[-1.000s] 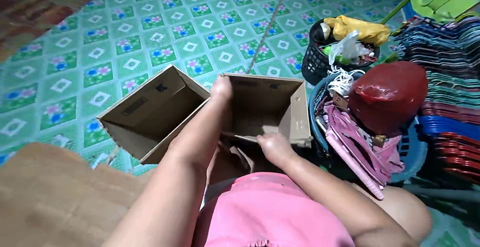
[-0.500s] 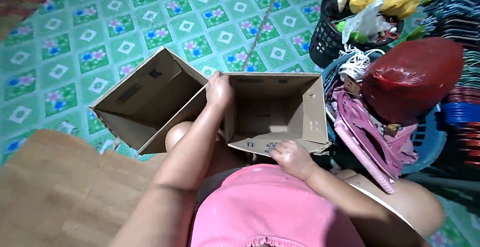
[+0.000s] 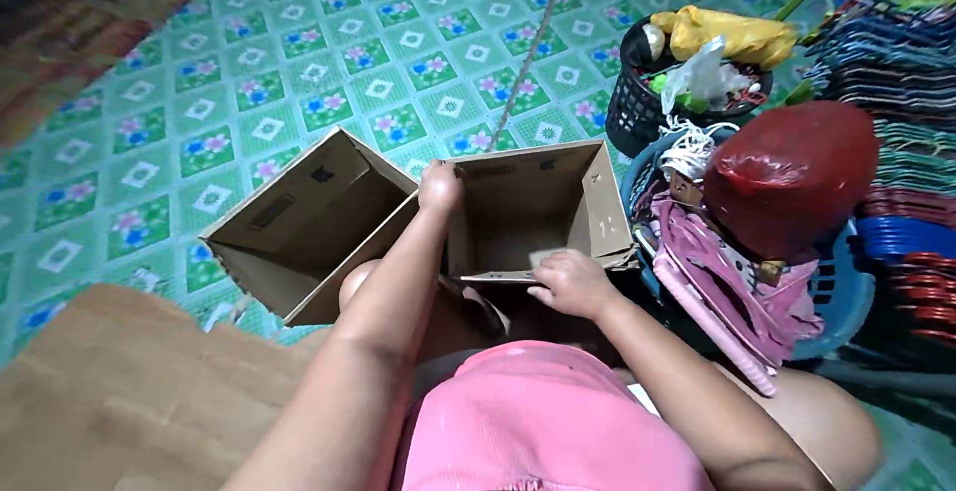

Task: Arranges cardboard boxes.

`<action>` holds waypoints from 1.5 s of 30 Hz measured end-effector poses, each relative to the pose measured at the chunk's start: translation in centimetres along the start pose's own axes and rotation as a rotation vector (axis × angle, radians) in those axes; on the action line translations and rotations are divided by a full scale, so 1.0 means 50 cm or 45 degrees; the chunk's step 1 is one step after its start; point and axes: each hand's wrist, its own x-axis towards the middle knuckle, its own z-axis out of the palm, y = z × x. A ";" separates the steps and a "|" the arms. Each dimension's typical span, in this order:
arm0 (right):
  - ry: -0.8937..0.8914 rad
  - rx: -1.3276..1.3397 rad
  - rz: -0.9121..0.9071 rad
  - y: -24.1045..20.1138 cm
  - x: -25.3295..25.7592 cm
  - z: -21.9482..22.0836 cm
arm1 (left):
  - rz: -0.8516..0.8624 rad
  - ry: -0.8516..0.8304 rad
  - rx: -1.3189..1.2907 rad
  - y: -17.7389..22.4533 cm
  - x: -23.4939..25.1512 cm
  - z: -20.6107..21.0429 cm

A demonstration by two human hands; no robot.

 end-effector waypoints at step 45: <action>-0.636 0.593 0.638 -0.057 0.043 0.096 | -0.013 0.350 -0.438 -0.050 -0.124 -0.002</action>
